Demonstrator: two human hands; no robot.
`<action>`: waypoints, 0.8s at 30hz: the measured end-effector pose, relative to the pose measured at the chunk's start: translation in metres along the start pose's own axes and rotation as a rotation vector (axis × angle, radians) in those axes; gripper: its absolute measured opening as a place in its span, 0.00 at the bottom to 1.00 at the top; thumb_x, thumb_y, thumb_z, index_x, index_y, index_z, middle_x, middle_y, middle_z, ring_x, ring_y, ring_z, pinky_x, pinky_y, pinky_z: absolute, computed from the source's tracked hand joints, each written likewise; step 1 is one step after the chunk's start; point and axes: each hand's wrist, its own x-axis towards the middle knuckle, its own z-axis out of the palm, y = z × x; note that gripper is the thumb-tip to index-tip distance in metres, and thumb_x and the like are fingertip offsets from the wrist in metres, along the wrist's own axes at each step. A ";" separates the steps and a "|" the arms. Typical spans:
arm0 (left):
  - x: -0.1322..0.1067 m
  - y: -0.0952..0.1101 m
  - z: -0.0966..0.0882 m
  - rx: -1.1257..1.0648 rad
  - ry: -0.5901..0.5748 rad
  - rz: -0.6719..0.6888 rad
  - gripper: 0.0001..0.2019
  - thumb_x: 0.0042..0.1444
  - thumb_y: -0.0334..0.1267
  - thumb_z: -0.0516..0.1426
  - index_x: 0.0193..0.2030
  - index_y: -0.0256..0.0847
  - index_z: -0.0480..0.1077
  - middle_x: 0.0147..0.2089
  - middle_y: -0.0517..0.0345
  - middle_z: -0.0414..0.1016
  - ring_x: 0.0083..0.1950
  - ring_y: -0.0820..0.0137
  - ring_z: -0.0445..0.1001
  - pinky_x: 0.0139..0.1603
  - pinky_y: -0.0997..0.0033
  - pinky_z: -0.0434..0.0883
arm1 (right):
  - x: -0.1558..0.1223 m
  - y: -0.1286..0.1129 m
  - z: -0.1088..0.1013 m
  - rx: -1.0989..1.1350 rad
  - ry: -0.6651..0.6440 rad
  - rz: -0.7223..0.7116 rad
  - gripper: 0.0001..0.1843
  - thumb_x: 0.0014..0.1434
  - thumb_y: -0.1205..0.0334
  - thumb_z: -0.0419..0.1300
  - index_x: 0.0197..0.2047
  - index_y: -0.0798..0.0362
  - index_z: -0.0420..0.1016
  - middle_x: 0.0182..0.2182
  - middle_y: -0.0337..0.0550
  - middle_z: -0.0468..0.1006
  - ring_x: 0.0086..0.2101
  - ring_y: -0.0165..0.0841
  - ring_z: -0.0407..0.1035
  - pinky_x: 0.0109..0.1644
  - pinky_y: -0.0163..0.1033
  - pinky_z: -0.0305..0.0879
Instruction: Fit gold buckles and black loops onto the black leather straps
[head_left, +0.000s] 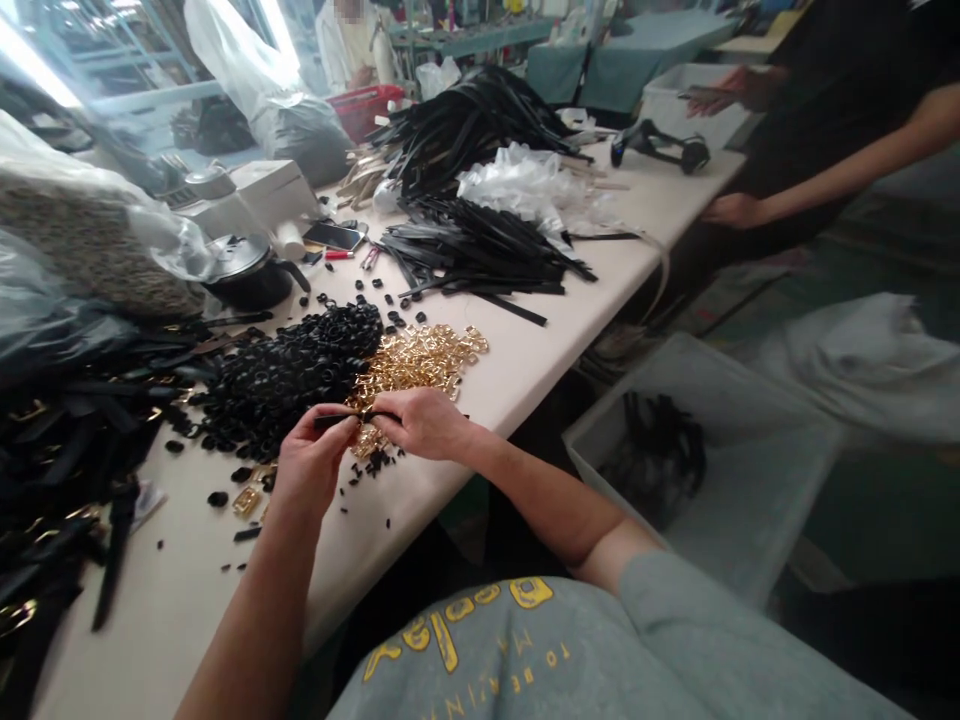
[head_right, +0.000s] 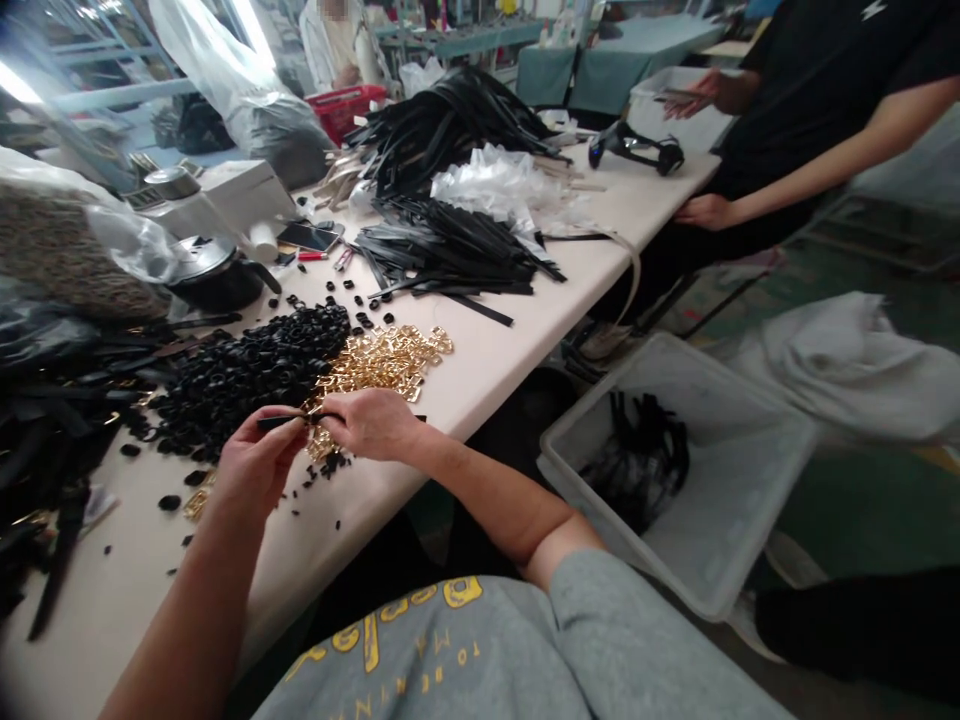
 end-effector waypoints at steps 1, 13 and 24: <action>0.000 0.000 -0.001 -0.022 -0.032 -0.051 0.15 0.36 0.36 0.72 0.31 0.37 0.76 0.26 0.61 0.75 0.26 0.79 0.71 0.29 0.83 0.70 | 0.000 0.001 0.000 -0.005 -0.003 -0.002 0.09 0.66 0.60 0.55 0.38 0.53 0.74 0.34 0.41 0.78 0.32 0.31 0.68 0.36 0.35 0.53; -0.004 0.009 0.007 -0.214 -0.055 -0.199 0.17 0.34 0.37 0.73 0.30 0.36 0.74 0.25 0.63 0.73 0.24 0.81 0.70 0.25 0.86 0.70 | -0.002 0.004 -0.008 0.206 0.002 -0.047 0.07 0.64 0.65 0.56 0.34 0.54 0.73 0.27 0.37 0.73 0.28 0.28 0.63 0.34 0.33 0.51; -0.005 0.007 0.006 -0.159 -0.116 -0.203 0.15 0.34 0.34 0.73 0.29 0.36 0.75 0.26 0.63 0.73 0.24 0.82 0.70 0.27 0.85 0.70 | -0.003 0.008 -0.003 0.340 -0.030 -0.078 0.06 0.61 0.68 0.55 0.34 0.55 0.74 0.26 0.36 0.72 0.28 0.26 0.62 0.34 0.32 0.53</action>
